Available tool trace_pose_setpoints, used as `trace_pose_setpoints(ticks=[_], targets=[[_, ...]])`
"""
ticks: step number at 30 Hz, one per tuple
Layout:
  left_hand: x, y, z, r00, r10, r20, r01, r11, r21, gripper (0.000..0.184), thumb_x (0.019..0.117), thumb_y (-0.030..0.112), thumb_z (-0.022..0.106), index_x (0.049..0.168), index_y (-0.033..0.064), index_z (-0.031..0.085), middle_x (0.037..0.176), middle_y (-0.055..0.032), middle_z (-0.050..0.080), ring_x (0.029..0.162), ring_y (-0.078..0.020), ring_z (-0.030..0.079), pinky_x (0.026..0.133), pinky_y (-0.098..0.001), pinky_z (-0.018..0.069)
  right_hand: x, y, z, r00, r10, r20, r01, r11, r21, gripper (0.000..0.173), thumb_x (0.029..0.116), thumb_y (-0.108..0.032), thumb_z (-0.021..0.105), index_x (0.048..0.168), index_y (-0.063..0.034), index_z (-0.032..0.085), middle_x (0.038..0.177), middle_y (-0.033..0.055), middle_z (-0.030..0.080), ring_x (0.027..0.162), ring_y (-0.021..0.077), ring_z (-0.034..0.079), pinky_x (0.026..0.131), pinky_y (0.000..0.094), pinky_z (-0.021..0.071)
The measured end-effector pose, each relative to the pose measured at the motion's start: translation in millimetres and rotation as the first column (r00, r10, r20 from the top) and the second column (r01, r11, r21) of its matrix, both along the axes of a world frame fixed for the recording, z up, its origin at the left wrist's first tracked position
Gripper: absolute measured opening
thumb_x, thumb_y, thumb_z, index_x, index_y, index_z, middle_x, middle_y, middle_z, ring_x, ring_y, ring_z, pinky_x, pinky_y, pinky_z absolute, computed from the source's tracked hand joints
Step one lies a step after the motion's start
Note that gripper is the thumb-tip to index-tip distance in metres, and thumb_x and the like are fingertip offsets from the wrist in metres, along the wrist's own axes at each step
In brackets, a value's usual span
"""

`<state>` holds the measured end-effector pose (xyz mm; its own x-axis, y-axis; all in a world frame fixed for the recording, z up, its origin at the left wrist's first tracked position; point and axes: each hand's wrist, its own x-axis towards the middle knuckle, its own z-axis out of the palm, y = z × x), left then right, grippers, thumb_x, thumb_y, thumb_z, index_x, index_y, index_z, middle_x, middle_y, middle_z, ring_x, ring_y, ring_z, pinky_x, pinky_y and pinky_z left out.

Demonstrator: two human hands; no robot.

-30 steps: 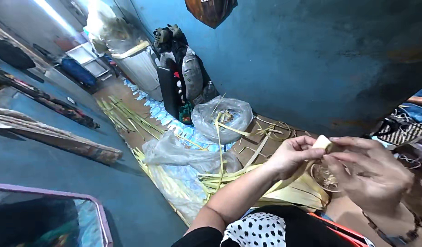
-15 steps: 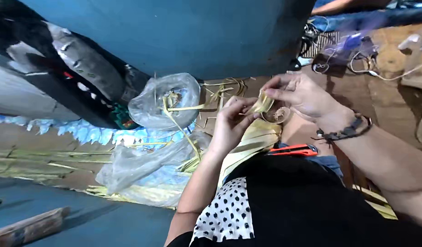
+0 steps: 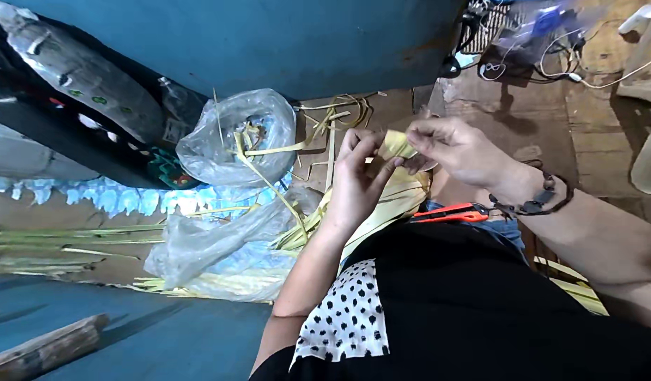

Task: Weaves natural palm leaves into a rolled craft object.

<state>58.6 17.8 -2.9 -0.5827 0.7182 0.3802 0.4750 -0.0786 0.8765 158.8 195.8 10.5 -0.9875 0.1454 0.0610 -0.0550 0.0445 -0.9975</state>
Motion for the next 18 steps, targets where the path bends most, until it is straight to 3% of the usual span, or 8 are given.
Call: trace_pose_setpoints(ticks=[4,6,8,9,12,13,16,18], targets=[[3.5,0.4,-4.2,0.999,-0.045,-0.022,0.047,0.993,0.111,0.013,0.0883,-0.001,0.076,0.098,-0.0079,0.069,0.110,-0.0145,0.065,0.095,-0.0129,0.068,0.081,-0.0271,0.0613,3.3,-3.9,-0.1,0.995,-0.081,0.058,0.087,0.991,-0.106,0.019,0.1095,-0.015,0.046,0.116,-0.0064,0.062,0.082,0.0011,0.068,0.059,0.0062,0.065,0.052,0.0210,0.0577],[1.2,-0.6,-5.6,0.998,-0.070,0.006,0.069,0.993,0.093,0.011,0.0930,0.000,0.070,0.101,-0.0070,0.067,0.097,-0.0103,0.070,0.084,-0.0105,0.069,0.078,-0.0278,0.0605,7.5,-8.6,-4.6,0.985,-0.102,-0.141,0.139,0.950,0.281,0.023,0.1029,-0.019,0.059,0.120,-0.0040,0.062,0.094,-0.0006,0.069,0.076,0.0021,0.066,0.065,0.0184,0.0575],[0.0,-3.2,-6.0,0.995,-0.089,0.033,0.087,0.995,0.054,0.013,0.0944,0.000,0.068,0.105,-0.0058,0.064,0.092,-0.0069,0.070,0.078,-0.0081,0.068,0.072,-0.0264,0.0603,11.0,-10.6,-10.9,0.951,-0.076,-0.299,0.223,0.838,0.497,0.036,0.1002,-0.028,0.064,0.121,0.0007,0.066,0.107,0.0091,0.070,0.092,0.0100,0.067,0.080,0.0259,0.0582],[-0.1,-5.0,-5.8,0.993,-0.115,0.039,0.114,0.993,0.036,0.016,0.0935,0.001,0.070,0.107,-0.0065,0.064,0.094,-0.0085,0.070,0.079,-0.0100,0.070,0.072,-0.0277,0.0619,13.5,-11.1,-12.0,0.962,-0.085,-0.261,0.197,0.877,0.438,0.031,0.1029,-0.023,0.060,0.122,0.0003,0.066,0.105,0.0061,0.071,0.088,0.0063,0.068,0.077,0.0228,0.0589],[0.6,-8.5,-6.9,0.978,-0.207,0.021,0.208,0.978,-0.015,0.023,0.0909,0.002,0.075,0.110,-0.0072,0.068,0.103,-0.0120,0.071,0.086,-0.0123,0.071,0.077,-0.0285,0.0624,18.7,-10.8,-9.9,0.989,-0.076,0.129,0.102,0.974,-0.203,0.033,0.1122,-0.017,0.035,0.118,-0.0052,0.066,0.080,-0.0001,0.070,0.053,0.0040,0.062,0.045,0.0194,0.0543],[2.0,-9.1,-9.6,0.976,-0.216,0.039,0.217,0.976,-0.014,0.021,0.0914,0.001,0.074,0.110,-0.0070,0.068,0.102,-0.0121,0.072,0.084,-0.0128,0.071,0.076,-0.0294,0.0624,22.8,-10.6,-12.8,0.986,-0.073,0.148,0.102,0.973,-0.205,0.032,0.1121,-0.017,0.036,0.118,-0.0053,0.065,0.079,-0.0001,0.071,0.054,0.0048,0.063,0.046,0.0206,0.0557],[1.6,-8.1,-14.9,0.976,-0.189,0.103,0.188,0.982,0.017,0.017,0.0919,-0.002,0.070,0.108,-0.0066,0.068,0.101,-0.0099,0.070,0.082,-0.0114,0.071,0.073,-0.0295,0.0632,34.3,-8.8,-25.2,0.985,-0.064,-0.159,0.119,0.923,0.366,0.036,0.1029,-0.022,0.059,0.129,0.0020,0.061,0.114,0.0085,0.068,0.098,0.0108,0.067,0.086,0.0286,0.0581],[3.1,-8.1,-15.5,0.975,-0.191,0.117,0.193,0.981,0.000,0.020,0.0904,-0.001,0.073,0.109,-0.0059,0.068,0.099,-0.0088,0.071,0.082,-0.0100,0.071,0.074,-0.0279,0.0625,38.4,-9.2,-29.3,0.981,-0.078,-0.177,0.140,0.917,0.373,0.033,0.1052,-0.020,0.057,0.128,0.0024,0.061,0.111,0.0078,0.069,0.095,0.0091,0.068,0.084,0.0259,0.0596]])
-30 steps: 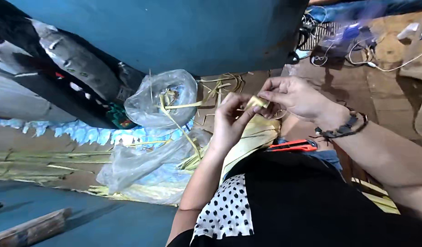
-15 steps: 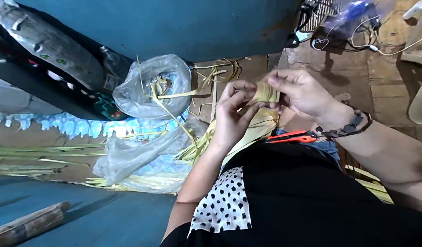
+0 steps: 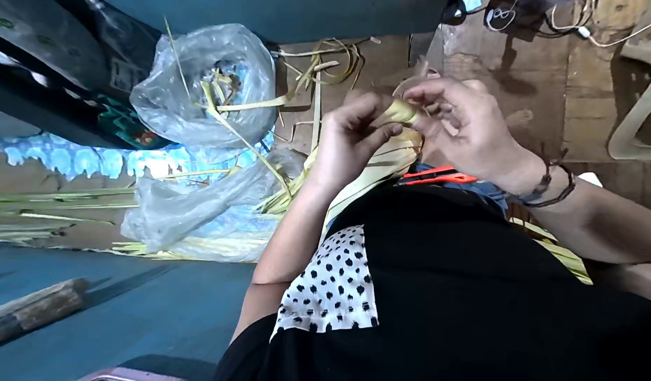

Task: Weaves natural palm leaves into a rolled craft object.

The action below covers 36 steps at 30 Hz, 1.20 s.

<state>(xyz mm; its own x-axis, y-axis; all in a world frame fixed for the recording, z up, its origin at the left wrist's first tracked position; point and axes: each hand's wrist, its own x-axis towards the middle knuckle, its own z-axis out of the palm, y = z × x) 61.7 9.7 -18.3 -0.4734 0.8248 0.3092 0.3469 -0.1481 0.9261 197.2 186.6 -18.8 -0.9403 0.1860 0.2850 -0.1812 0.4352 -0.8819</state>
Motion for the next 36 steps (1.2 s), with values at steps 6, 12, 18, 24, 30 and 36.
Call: trace_pose_setpoints(ticks=[6,12,18,24,30,36], targets=[[2.8,1.3,-0.7,0.999,-0.038,-0.007,0.038,0.999,-0.023,0.018,0.0896,0.000,0.075,0.106,-0.0042,0.068,0.097,-0.0072,0.070,0.082,-0.0085,0.068,0.075,-0.0264,0.0603,14.0,-5.8,-3.9,0.999,-0.042,0.015,0.043,0.997,-0.065,0.035,0.1022,-0.019,0.061,0.130,0.0026,0.059,0.113,0.0071,0.068,0.098,0.0089,0.068,0.085,0.0245,0.0599],[8.8,3.5,2.0,0.996,-0.078,-0.039,0.077,0.997,-0.030,0.016,0.0888,0.002,0.076,0.102,-0.0031,0.069,0.094,-0.0060,0.069,0.082,-0.0078,0.066,0.076,-0.0257,0.0583,25.0,-10.9,-4.9,0.991,-0.062,0.119,0.105,0.908,-0.405,0.026,0.1096,-0.012,0.044,0.125,-0.0017,0.062,0.096,0.0013,0.073,0.076,0.0079,0.072,0.067,0.0254,0.0634],[12.5,6.1,6.7,0.994,-0.101,-0.031,0.099,0.993,-0.069,0.019,0.0874,0.001,0.077,0.104,-0.0019,0.068,0.091,-0.0038,0.071,0.078,-0.0067,0.067,0.073,-0.0247,0.0588,38.0,-9.5,-8.3,0.993,-0.062,0.101,0.099,0.905,-0.414,0.032,0.1114,-0.015,0.039,0.133,-0.0021,0.058,0.103,0.0025,0.072,0.076,0.0080,0.071,0.065,0.0247,0.0625],[15.3,11.6,6.1,0.995,-0.101,-0.023,0.099,0.992,-0.076,0.020,0.0863,0.002,0.078,0.104,-0.0012,0.068,0.092,-0.0033,0.071,0.079,-0.0069,0.067,0.074,-0.0253,0.0584,50.0,-6.9,-19.1,0.982,-0.155,-0.110,0.159,0.987,0.030,0.037,0.1020,-0.014,0.061,0.134,0.0046,0.060,0.122,0.0122,0.067,0.109,0.0119,0.066,0.094,0.0259,0.0564],[14.2,18.0,1.8,0.996,-0.067,-0.053,0.061,0.994,-0.094,0.013,0.0868,0.004,0.078,0.096,0.0005,0.069,0.088,-0.0034,0.069,0.076,-0.0068,0.065,0.072,-0.0257,0.0570,54.9,-2.8,-19.7,0.985,-0.170,0.021,0.171,0.966,-0.195,0.034,0.1053,-0.016,0.054,0.135,0.0002,0.059,0.116,0.0051,0.069,0.097,0.0068,0.068,0.082,0.0230,0.0597],[5.8,31.0,7.9,0.996,-0.085,-0.038,0.078,0.986,-0.147,0.015,0.0866,0.004,0.078,0.098,-0.0004,0.069,0.085,-0.0034,0.070,0.075,-0.0069,0.067,0.072,-0.0262,0.0587,45.9,15.2,-19.3,0.972,-0.099,0.211,0.207,0.783,-0.586,0.036,0.1123,-0.019,0.035,0.130,-0.0062,0.062,0.088,-0.0007,0.072,0.063,0.0043,0.065,0.054,0.0196,0.0567]])
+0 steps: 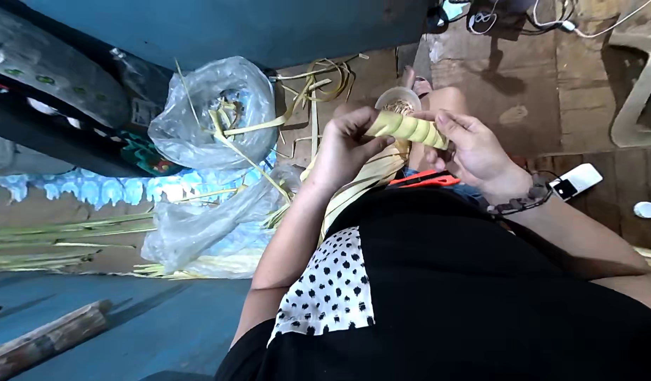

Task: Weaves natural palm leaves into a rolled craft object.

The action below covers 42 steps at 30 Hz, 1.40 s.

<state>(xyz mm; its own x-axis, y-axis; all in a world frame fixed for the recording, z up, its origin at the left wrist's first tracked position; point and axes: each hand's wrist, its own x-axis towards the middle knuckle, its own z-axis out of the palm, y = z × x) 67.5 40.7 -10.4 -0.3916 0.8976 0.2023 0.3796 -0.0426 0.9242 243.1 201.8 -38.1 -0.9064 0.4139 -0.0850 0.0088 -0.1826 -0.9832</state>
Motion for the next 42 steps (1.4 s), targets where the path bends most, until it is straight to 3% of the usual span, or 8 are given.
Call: trace_pose_setpoints(ticks=[4,8,13,17,22,26,31,42], targets=[[-14.5,13.7,3.5,1.000,0.000,0.022,0.001,1.000,-0.016,0.014,0.0870,0.003,0.078,0.098,0.0003,0.069,0.083,-0.0017,0.070,0.073,-0.0047,0.065,0.070,-0.0234,0.0567,-6.3,12.9,-7.4,0.981,-0.029,-0.190,0.144,0.762,0.632,0.040,0.1001,-0.021,0.065,0.133,0.0029,0.062,0.124,0.0144,0.066,0.111,0.0164,0.065,0.094,0.0318,0.0576],[-22.2,22.2,2.6,0.997,-0.010,0.072,0.013,0.999,-0.035,0.014,0.0861,0.002,0.078,0.097,-0.0007,0.070,0.081,-0.0024,0.070,0.070,-0.0051,0.065,0.068,-0.0234,0.0568,0.3,18.3,-7.4,0.998,-0.047,0.044,0.049,0.997,-0.057,0.035,0.1124,-0.030,0.039,0.130,-0.0142,0.064,0.078,0.0030,0.066,0.050,0.0051,0.056,0.044,0.0179,0.0489],[-37.6,31.7,-2.7,0.993,0.013,0.119,-0.004,0.997,-0.076,0.017,0.0858,0.001,0.078,0.100,0.0002,0.069,0.082,-0.0018,0.071,0.070,-0.0051,0.065,0.067,-0.0233,0.0569,-13.9,26.8,-13.6,0.993,-0.042,-0.112,0.100,0.806,0.583,0.045,0.1020,-0.021,0.062,0.141,0.0009,0.056,0.127,0.0130,0.066,0.110,0.0161,0.067,0.095,0.0332,0.0581],[-45.0,36.1,-6.2,0.989,-0.009,0.149,0.027,0.993,-0.119,0.016,0.0863,0.000,0.077,0.101,0.0008,0.070,0.084,-0.0013,0.072,0.071,-0.0041,0.066,0.069,-0.0229,0.0575,-21.3,29.4,-8.8,0.974,-0.073,0.216,0.125,0.963,-0.237,0.038,0.1130,-0.031,0.035,0.131,-0.0132,0.063,0.074,-0.0004,0.065,0.051,0.0039,0.057,0.046,0.0169,0.0496],[-52.6,37.5,-11.1,0.982,0.008,0.191,0.020,0.989,-0.146,0.017,0.0862,-0.002,0.076,0.102,0.0009,0.069,0.085,-0.0018,0.073,0.072,-0.0059,0.069,0.070,-0.0243,0.0599,-19.2,35.3,-24.1,0.996,-0.087,-0.031,0.089,0.823,0.561,0.041,0.1022,-0.022,0.062,0.136,-0.0003,0.061,0.126,0.0117,0.066,0.111,0.0152,0.066,0.096,0.0328,0.0571],[-56.9,37.3,-12.1,0.979,-0.010,0.205,0.041,0.989,-0.144,0.018,0.0855,-0.003,0.076,0.102,0.0006,0.070,0.084,-0.0001,0.072,0.072,-0.0030,0.066,0.069,-0.0214,0.0573,-21.2,34.6,-16.4,0.971,-0.063,0.232,0.116,0.968,-0.223,0.036,0.1126,-0.029,0.037,0.125,-0.0130,0.066,0.077,-0.0020,0.065,0.055,0.0022,0.057,0.050,0.0155,0.0506],[-63.4,38.7,-13.5,0.982,-0.003,0.189,0.031,0.989,-0.143,0.017,0.0865,-0.002,0.075,0.103,0.0001,0.070,0.087,-0.0017,0.073,0.074,-0.0047,0.067,0.071,-0.0233,0.0582,-15.2,36.1,-26.7,0.997,-0.078,-0.003,0.066,0.823,0.563,0.042,0.1038,-0.021,0.059,0.140,-0.0007,0.058,0.126,0.0119,0.067,0.109,0.0147,0.067,0.094,0.0322,0.0577],[-67.3,36.3,-10.5,0.974,-0.005,0.226,0.043,0.985,-0.165,0.026,0.0858,-0.002,0.077,0.110,0.0003,0.068,0.090,-0.0024,0.073,0.076,-0.0073,0.068,0.073,-0.0256,0.0597,-10.5,37.2,-24.1,0.985,-0.048,0.163,0.039,0.998,0.058,0.032,0.1105,-0.022,0.044,0.134,-0.0099,0.062,0.094,0.0000,0.072,0.069,0.0039,0.065,0.063,0.0189,0.0565]])
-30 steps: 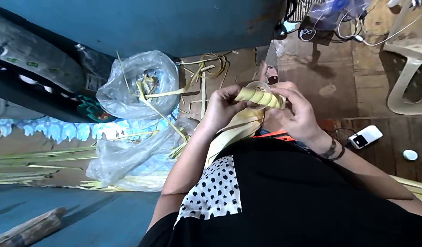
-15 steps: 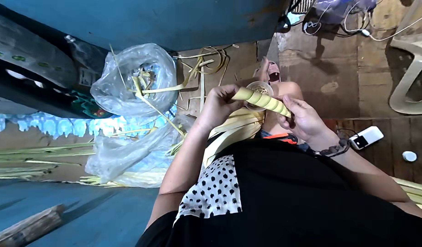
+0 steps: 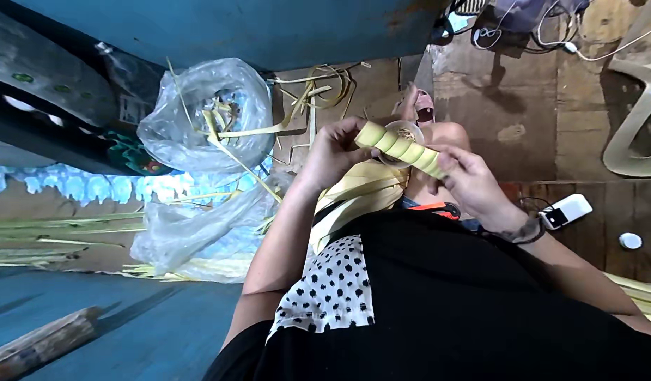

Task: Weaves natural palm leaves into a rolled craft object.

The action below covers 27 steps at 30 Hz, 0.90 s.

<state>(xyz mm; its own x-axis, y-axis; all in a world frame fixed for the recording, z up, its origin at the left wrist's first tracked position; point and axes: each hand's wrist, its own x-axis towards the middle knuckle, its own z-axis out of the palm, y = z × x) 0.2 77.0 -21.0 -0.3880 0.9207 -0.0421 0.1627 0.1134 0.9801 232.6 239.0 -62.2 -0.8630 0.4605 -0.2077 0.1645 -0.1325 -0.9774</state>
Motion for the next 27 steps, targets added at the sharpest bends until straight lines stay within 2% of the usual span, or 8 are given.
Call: trace_pose_setpoints(ticks=[2,5,7,11,15,20,25,27], targets=[[-0.5,-0.5,-0.8,1.000,0.006,-0.030,-0.005,1.000,0.016,0.022,0.0866,-0.002,0.076,0.107,0.0006,0.069,0.089,-0.0008,0.072,0.076,-0.0046,0.067,0.074,-0.0234,0.0582,-2.3,-0.4,4.6,0.997,-0.028,0.079,0.052,0.947,-0.317,0.039,0.1130,-0.033,0.033,0.129,-0.0156,0.063,0.075,-0.0018,0.065,0.054,0.0036,0.058,0.049,0.0171,0.0505],[-2.0,-1.5,-3.5,0.999,0.029,-0.045,-0.028,0.999,0.026,0.019,0.0867,-0.001,0.076,0.104,0.0013,0.069,0.088,-0.0005,0.072,0.075,-0.0047,0.066,0.072,-0.0234,0.0573,0.8,-2.0,2.3,0.999,0.022,-0.049,-0.005,0.949,0.314,0.037,0.1067,-0.020,0.052,0.140,-0.0054,0.058,0.117,0.0053,0.070,0.091,0.0089,0.069,0.079,0.0262,0.0599],[-1.7,-3.2,-4.1,0.999,0.031,-0.021,-0.030,0.999,0.027,0.022,0.0870,-0.001,0.076,0.108,0.0006,0.068,0.090,-0.0016,0.072,0.076,-0.0068,0.068,0.072,-0.0252,0.0593,2.7,-0.3,-0.1,0.996,0.053,-0.071,-0.017,0.898,0.440,0.041,0.1049,-0.020,0.057,0.142,-0.0031,0.057,0.125,0.0093,0.068,0.102,0.0115,0.068,0.088,0.0283,0.0581],[-1.8,-7.3,-4.3,1.000,0.004,-0.013,-0.004,0.999,0.033,0.019,0.0894,0.001,0.075,0.106,0.0020,0.068,0.088,0.0011,0.071,0.075,-0.0039,0.066,0.073,-0.0226,0.0571,1.4,-2.5,4.3,0.995,-0.044,0.087,0.070,0.942,-0.328,0.041,0.1130,-0.036,0.032,0.127,-0.0151,0.064,0.076,-0.0015,0.068,0.052,0.0026,0.058,0.046,0.0155,0.0493],[-3.4,-11.3,-5.4,0.999,0.035,0.002,-0.035,0.999,0.012,0.017,0.0910,0.000,0.071,0.107,0.0005,0.066,0.090,-0.0018,0.072,0.078,-0.0085,0.070,0.074,-0.0273,0.0614,2.3,-3.3,3.0,0.996,0.066,-0.059,-0.027,0.860,0.510,0.042,0.1030,-0.020,0.059,0.140,-0.0003,0.057,0.126,0.0116,0.066,0.105,0.0132,0.067,0.091,0.0302,0.0574],[-5.5,-16.3,-7.7,0.999,0.015,0.048,-0.017,0.999,0.039,0.016,0.0941,0.003,0.069,0.109,0.0004,0.065,0.092,-0.0016,0.073,0.082,-0.0092,0.071,0.080,-0.0295,0.0614,-1.3,-5.4,6.7,0.994,0.006,0.113,0.034,0.935,-0.353,0.037,0.1128,-0.033,0.033,0.129,-0.0151,0.061,0.078,-0.0009,0.067,0.053,0.0034,0.058,0.047,0.0160,0.0504],[-7.5,-22.6,-10.9,0.996,0.067,0.062,-0.069,0.997,0.025,0.014,0.0941,0.002,0.068,0.107,0.0016,0.064,0.089,-0.0002,0.071,0.077,-0.0081,0.070,0.074,-0.0276,0.0617,1.3,-9.6,-0.6,0.994,0.081,-0.070,-0.031,0.842,0.538,0.042,0.1025,-0.020,0.061,0.138,0.0013,0.059,0.124,0.0129,0.067,0.104,0.0137,0.068,0.090,0.0302,0.0579],[-9.2,-24.1,-11.7,0.997,0.052,0.065,-0.055,0.997,0.047,0.016,0.0939,0.004,0.069,0.109,0.0015,0.064,0.089,0.0001,0.072,0.078,-0.0080,0.070,0.075,-0.0276,0.0613,0.0,-9.7,4.3,0.999,0.037,0.025,-0.038,0.998,0.055,0.034,0.1099,-0.017,0.043,0.137,-0.0067,0.060,0.101,0.0009,0.072,0.074,0.0034,0.066,0.066,0.0182,0.0569]])
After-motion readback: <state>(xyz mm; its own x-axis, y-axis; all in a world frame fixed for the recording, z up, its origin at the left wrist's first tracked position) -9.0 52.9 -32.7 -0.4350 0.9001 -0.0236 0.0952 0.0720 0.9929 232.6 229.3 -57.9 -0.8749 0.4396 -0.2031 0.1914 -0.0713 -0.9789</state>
